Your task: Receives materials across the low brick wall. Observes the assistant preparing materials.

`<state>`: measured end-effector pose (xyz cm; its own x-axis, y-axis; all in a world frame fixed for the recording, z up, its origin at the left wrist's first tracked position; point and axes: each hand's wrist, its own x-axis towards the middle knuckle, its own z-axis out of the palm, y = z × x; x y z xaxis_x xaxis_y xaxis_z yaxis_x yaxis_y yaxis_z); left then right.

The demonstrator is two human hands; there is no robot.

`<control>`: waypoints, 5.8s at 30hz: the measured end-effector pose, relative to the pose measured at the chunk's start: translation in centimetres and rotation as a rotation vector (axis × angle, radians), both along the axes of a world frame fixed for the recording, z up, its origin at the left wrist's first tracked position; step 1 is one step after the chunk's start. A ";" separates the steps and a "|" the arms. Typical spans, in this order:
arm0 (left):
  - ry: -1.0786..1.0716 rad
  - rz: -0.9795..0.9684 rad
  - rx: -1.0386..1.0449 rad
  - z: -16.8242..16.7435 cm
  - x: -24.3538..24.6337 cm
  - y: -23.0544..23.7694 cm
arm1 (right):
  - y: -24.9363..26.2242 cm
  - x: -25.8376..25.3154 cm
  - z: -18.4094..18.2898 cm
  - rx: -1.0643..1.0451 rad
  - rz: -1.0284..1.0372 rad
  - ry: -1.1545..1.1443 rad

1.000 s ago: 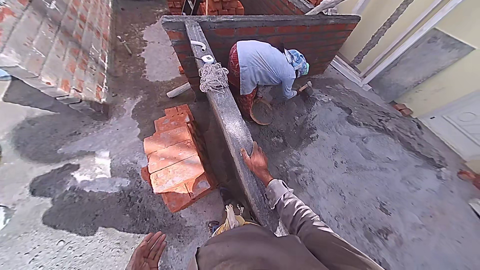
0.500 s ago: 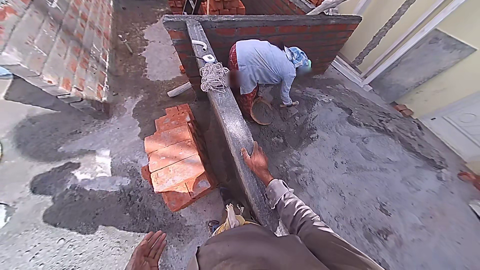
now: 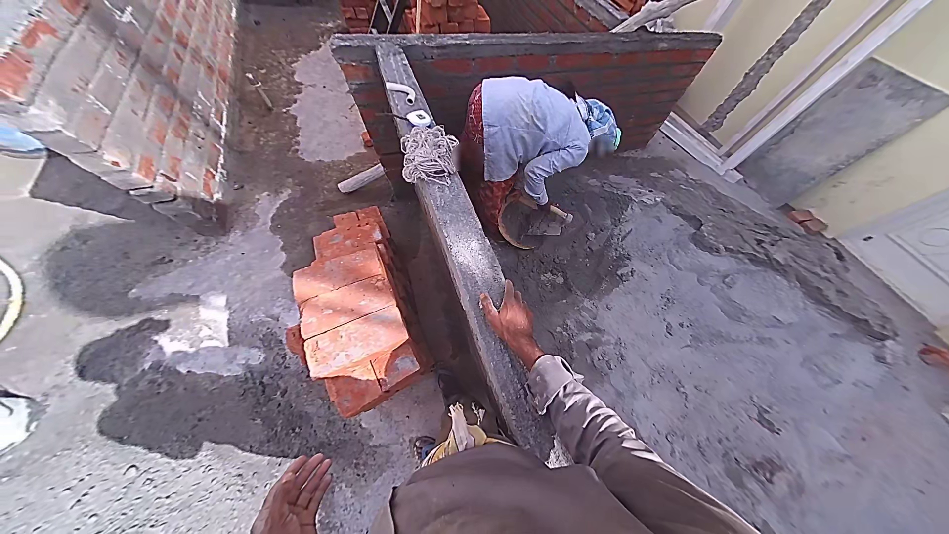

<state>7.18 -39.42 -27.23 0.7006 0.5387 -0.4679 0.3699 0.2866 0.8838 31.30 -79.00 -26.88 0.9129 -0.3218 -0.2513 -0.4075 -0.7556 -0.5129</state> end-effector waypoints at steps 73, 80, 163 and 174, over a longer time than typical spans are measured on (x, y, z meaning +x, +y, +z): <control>0.015 0.005 -0.010 -0.1 0.4 0.0 | 0.0 0.0 -0.4 0.002 -0.001 -0.029; 0.016 0.009 -0.003 -0.1 0.4 0.1 | 0.0 0.0 -0.5 -0.005 -0.005 -0.026; 0.035 0.019 0.007 -0.2 0.4 -0.2 | -0.1 0.0 -0.3 0.005 0.002 -0.014; 0.020 0.020 0.005 -0.5 0.4 0.0 | -0.1 0.0 0.1 0.013 0.001 -0.005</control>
